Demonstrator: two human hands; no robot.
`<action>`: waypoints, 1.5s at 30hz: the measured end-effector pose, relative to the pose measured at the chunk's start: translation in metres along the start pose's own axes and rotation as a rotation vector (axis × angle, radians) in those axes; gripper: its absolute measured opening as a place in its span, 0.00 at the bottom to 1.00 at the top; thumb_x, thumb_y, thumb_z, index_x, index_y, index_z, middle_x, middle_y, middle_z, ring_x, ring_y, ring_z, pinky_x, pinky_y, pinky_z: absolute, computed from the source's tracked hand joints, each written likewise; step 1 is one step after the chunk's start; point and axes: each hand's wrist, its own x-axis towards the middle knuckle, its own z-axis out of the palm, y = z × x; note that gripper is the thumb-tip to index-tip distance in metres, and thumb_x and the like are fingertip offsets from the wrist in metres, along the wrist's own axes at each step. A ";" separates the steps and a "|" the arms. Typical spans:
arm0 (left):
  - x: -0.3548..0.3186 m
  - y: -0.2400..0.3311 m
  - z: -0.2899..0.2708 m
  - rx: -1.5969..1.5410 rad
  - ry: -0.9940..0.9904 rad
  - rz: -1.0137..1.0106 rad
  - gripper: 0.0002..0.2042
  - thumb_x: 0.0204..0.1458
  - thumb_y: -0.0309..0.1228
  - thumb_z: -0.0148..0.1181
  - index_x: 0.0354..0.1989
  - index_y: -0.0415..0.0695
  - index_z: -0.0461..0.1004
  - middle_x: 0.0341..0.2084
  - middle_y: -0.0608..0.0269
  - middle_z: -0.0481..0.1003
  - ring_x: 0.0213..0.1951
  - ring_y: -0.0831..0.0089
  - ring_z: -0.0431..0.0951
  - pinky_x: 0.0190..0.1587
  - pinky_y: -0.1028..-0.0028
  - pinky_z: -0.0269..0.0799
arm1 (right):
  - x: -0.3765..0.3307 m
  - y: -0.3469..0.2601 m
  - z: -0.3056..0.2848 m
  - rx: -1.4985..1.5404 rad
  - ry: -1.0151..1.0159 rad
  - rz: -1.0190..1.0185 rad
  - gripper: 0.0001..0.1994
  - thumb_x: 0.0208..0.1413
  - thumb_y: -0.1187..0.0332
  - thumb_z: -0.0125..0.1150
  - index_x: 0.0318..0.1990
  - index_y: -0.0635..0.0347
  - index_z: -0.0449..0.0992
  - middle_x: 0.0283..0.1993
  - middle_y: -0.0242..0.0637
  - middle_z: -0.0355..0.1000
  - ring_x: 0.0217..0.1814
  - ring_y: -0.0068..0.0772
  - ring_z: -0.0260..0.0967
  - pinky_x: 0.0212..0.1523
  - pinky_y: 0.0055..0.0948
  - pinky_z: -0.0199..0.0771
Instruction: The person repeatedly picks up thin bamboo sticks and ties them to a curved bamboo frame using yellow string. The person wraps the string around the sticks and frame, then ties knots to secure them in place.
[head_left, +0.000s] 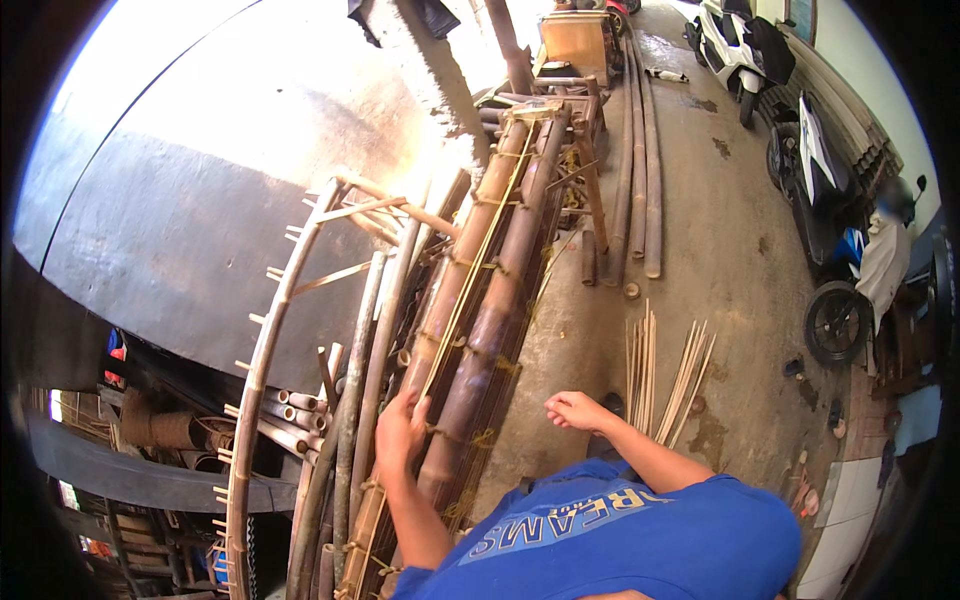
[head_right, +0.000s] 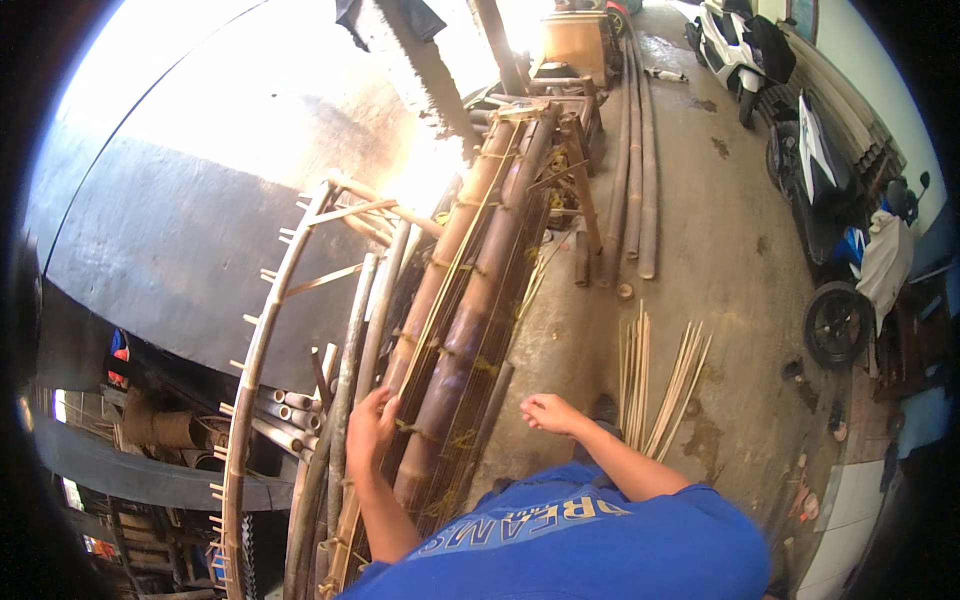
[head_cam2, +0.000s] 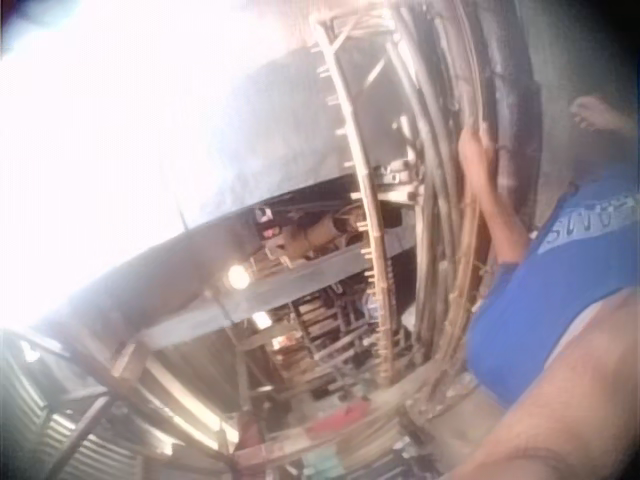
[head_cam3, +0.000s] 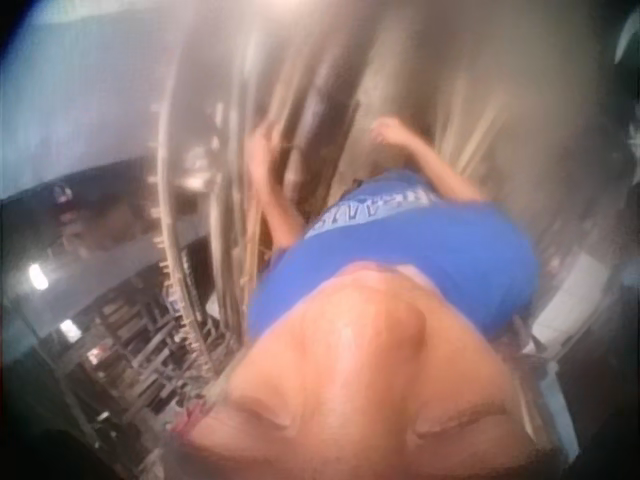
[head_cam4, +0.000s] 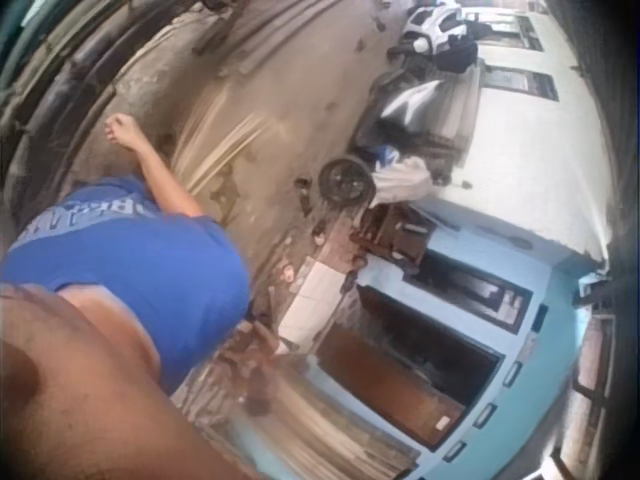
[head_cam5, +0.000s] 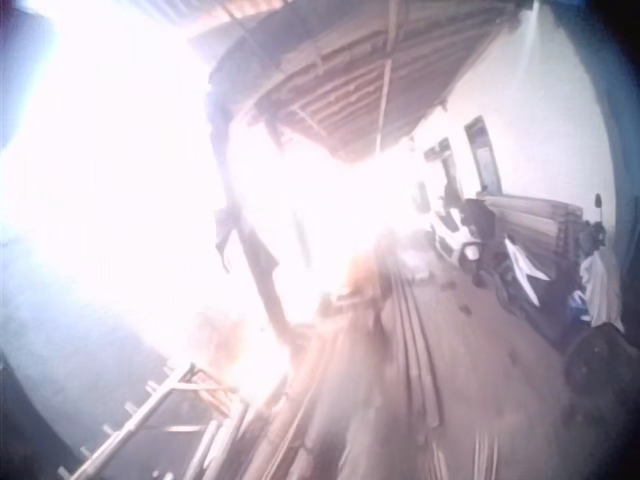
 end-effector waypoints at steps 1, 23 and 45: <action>0.034 0.036 0.020 -0.066 -0.100 -0.046 0.19 0.57 0.38 0.63 0.52 0.40 0.76 0.43 0.43 0.79 0.46 0.49 0.80 0.48 0.59 0.74 | 0.010 -0.007 -0.023 -0.031 0.002 -0.079 0.17 0.68 0.56 0.53 0.52 0.60 0.76 0.42 0.34 0.77 0.40 0.22 0.73 0.40 0.24 0.75; 0.479 0.181 0.263 -0.023 -0.270 0.019 0.13 0.53 0.36 0.65 0.41 0.39 0.81 0.34 0.45 0.82 0.40 0.55 0.83 0.44 0.61 0.76 | 0.183 -0.194 -0.316 -0.004 -0.041 0.023 0.13 0.69 0.62 0.49 0.52 0.58 0.76 0.43 0.34 0.77 0.40 0.22 0.72 0.41 0.23 0.75; 0.513 0.192 0.438 -0.039 0.357 -0.184 0.14 0.63 0.37 0.52 0.51 0.42 0.73 0.39 0.54 0.75 0.45 0.60 0.73 0.51 0.59 0.64 | 0.367 -0.454 -0.284 0.263 -0.164 -0.485 0.16 0.64 0.55 0.50 0.36 0.57 0.76 0.32 0.34 0.72 0.33 0.30 0.69 0.38 0.35 0.72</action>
